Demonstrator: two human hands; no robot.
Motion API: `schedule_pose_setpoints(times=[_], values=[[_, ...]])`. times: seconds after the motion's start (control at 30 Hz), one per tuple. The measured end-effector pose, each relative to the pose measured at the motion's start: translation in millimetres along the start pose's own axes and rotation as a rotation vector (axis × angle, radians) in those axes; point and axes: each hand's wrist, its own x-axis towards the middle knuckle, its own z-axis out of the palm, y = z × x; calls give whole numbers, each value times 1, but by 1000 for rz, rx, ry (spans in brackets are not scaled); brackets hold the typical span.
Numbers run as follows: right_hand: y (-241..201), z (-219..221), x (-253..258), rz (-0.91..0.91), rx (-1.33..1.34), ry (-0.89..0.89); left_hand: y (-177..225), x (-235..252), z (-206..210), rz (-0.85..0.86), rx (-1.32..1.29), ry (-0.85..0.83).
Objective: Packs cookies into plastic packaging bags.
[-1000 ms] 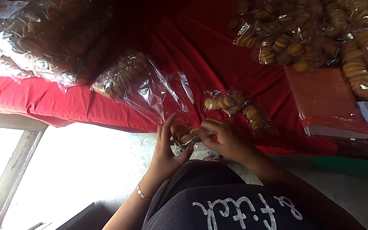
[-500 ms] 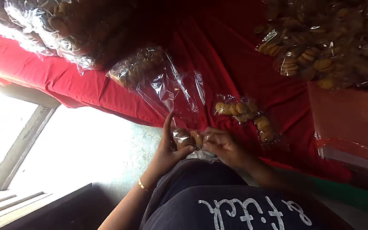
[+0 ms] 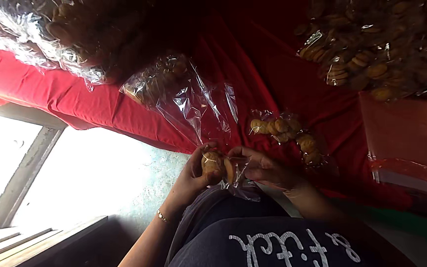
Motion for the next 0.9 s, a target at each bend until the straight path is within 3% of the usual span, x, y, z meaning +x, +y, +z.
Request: schedule_pose_setpoints(times=[0.1,0.2,0.3,0.37,0.47,0.53,0.7,0.9], values=[[-2,12,9,9,-52,58,-8,5,-10,-44,-147,-110],[3,25,17,-60,-455,208,-20,3,-16,-92,-408,-209],[4,27,11,-68,-730,179,-18,-2,-15,-84,-268,-155],[5,26,5,12,-680,166,-15,-7,-3,-117,-136,-25],[8,25,-3,71,-371,209,-11,-18,20,-143,-126,93],[17,25,-11,2,-256,221,-6,-30,25,-136,-134,14],[11,41,-30,-43,-310,11,22,-61,1,-147,-56,-465],[3,43,-32,13,-315,-173,22,-59,1,81,319,-431]])
